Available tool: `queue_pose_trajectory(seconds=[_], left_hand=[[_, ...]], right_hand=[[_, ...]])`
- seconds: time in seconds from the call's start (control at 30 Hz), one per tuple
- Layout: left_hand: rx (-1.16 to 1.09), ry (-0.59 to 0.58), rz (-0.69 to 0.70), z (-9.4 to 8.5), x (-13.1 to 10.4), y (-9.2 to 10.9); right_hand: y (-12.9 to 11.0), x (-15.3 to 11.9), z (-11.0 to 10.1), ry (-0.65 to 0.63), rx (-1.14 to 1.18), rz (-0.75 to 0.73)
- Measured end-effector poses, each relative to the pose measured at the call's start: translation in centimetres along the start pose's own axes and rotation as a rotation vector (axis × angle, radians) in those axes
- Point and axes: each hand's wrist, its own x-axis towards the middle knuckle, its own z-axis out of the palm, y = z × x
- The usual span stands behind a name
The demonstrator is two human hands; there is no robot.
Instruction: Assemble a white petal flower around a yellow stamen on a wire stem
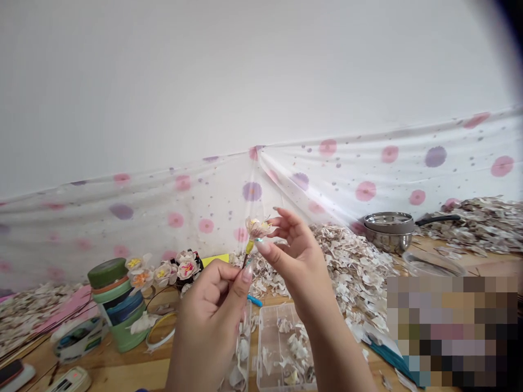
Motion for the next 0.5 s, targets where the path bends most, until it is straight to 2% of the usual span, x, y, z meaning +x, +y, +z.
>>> queue_pose_trajectory(seconds=[0.1, 0.17, 0.33, 0.5], left_hand=[[0.025, 0.007, 0.036, 0.1, 0.0, -0.1], [0.042, 0.040, 0.046, 0.4, -0.1, 0.0], [0.033, 0.153, 0.016, 1.2, -0.7, 0.6], [0.026, 0.156, -0.002, 1.3, -0.9, 0.7]], right_hand=[[-0.4, -0.2, 0.0, -0.190, 0.019, 0.147], [-0.6, -0.5, 0.1, -0.273, 0.051, 0.185], [-0.8, -0.8, 0.3, -0.253, 0.071, 0.160], [-1.0, -0.8, 0.5, -0.245, 0.082, 0.164]])
